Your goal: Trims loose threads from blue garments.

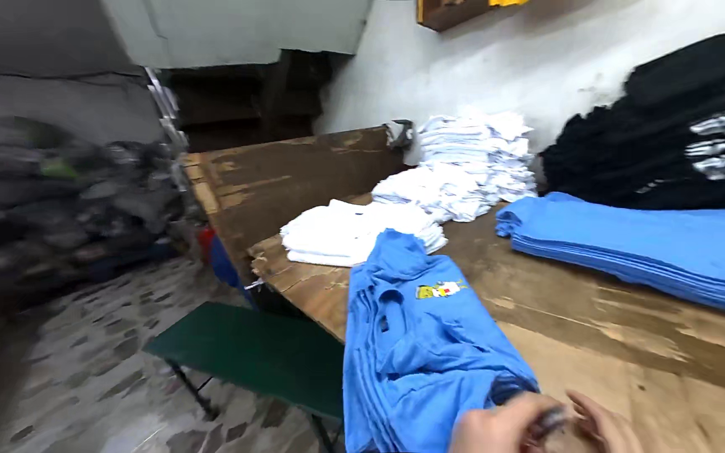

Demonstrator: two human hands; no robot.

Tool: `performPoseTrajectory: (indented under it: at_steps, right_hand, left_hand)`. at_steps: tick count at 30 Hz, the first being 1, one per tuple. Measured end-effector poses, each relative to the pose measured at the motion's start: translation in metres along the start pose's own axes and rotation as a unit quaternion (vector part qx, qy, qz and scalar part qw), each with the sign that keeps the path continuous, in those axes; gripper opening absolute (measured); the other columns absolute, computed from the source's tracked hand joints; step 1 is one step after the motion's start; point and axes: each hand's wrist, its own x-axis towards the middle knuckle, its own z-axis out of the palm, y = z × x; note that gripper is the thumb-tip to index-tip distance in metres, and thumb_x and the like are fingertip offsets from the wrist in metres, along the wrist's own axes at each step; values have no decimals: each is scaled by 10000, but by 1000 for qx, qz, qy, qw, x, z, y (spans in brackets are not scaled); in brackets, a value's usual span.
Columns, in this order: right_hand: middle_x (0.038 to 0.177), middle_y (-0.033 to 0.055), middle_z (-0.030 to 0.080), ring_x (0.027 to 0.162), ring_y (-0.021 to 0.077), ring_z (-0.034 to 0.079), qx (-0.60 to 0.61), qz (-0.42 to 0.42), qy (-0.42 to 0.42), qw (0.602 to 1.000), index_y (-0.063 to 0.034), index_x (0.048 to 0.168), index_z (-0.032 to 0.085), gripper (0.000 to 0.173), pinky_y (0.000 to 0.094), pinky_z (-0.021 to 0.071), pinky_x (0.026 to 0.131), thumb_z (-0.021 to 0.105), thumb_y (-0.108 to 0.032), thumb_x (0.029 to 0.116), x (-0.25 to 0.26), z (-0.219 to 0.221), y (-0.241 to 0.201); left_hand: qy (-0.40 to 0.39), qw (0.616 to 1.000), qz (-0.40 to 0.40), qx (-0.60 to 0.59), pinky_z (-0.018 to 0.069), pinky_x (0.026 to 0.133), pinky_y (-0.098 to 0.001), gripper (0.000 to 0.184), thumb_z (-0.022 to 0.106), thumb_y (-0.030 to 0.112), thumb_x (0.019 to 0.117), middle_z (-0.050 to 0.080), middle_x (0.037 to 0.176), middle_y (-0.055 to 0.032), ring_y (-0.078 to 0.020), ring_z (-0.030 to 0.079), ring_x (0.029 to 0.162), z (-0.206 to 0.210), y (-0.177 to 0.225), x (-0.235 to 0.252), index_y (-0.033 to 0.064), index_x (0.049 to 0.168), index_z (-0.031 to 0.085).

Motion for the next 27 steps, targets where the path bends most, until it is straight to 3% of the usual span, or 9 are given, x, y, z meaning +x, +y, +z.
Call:
performPoseTrajectory:
  at_steps: [2, 5, 8, 11, 15, 18, 20, 24, 27]
  right_hand:
    - [1385, 361, 530, 1186, 500, 606, -32, -15, -14, 999, 18, 1500, 472, 786, 635, 511, 989, 815, -227, 837, 16, 13, -9]
    - [1547, 287, 437, 1309, 522, 524, -63, 3, -38, 997, -205, 1567, 465, 810, 702, 447, 1023, 802, -168, 830, 45, 41, -24]
    - [1463, 160, 578, 1290, 416, 576, -64, -10, -23, 998, -165, 1285, 728, 559, 594, 498, 1036, 688, 79, 784, 66, 68, -31]
    - [1343, 158, 655, 1213, 370, 640, -52, -10, -3, 999, -85, 1102, 786, 436, 542, 552, 990, 640, 148, 763, 46, 64, -43]
    - [1321, 258, 629, 1178, 413, 648, -46, -14, 85, 995, -29, 1098, 777, 397, 546, 568, 950, 688, 111, 737, 9, 54, -38]
    - [1454, 227, 506, 1291, 440, 514, -53, 57, 37, 996, -125, 1292, 716, 605, 603, 480, 1019, 791, -163, 693, 17, 39, -32]
    - [1517, 164, 477, 1369, 442, 424, -48, 103, 7, 994, -182, 1393, 665, 678, 686, 346, 1057, 727, -447, 773, 35, 25, -30]
    - [1472, 130, 550, 1413, 401, 414, -109, 148, 48, 982, -161, 1298, 724, 724, 691, 254, 1121, 548, -734, 892, 75, 23, -44]
    - [1393, 122, 623, 1405, 351, 458, -155, 112, -1, 982, -166, 1232, 744, 466, 647, 223, 1175, 609, -526, 969, 97, 36, -54]
  left_hand:
    - [100, 994, 14, 36, 601, 653, -335, 293, 497, -5, 1014, 737, 832, -32, -121, 695, 690, -30, -7, -10, 27, 1224, 699]
    - [258, 945, -45, 196, 543, 963, -461, 369, 450, 98, 1041, 730, 1165, -76, -235, 677, 1092, -81, -75, -19, 74, 1346, 656]
    - [292, 924, -152, 193, 407, 1129, -581, 439, 391, 192, 1077, 593, 1451, -171, -349, 551, 1355, -117, -161, -16, 90, 1462, 576]
    - [268, 931, -162, 187, 512, 980, -570, 391, 410, 174, 1080, 705, 1238, -157, -313, 676, 1136, -102, -176, -12, 87, 1393, 627]
    - [221, 945, -62, 234, 549, 960, -542, 368, 458, 149, 1050, 726, 1236, -117, -287, 710, 1100, -77, -168, 27, 89, 1346, 668]
    - [114, 967, -61, 221, 523, 1016, -520, 367, 450, 181, 1072, 730, 1202, -129, -281, 696, 1121, -77, -172, 80, 86, 1363, 652]
    - [65, 969, -90, 222, 507, 1018, -530, 355, 445, 199, 1082, 731, 1167, -137, -289, 688, 1115, -83, -172, 112, 108, 1352, 657]
    - [190, 948, -33, 252, 473, 1028, -606, 316, 455, 109, 1046, 713, 1160, -191, -384, 646, 1163, -90, -167, 123, 36, 1226, 704]
    - [294, 936, 40, 190, 566, 925, -470, 341, 386, 162, 1080, 747, 1084, -96, -226, 712, 1026, -99, -160, 101, 25, 1195, 676]
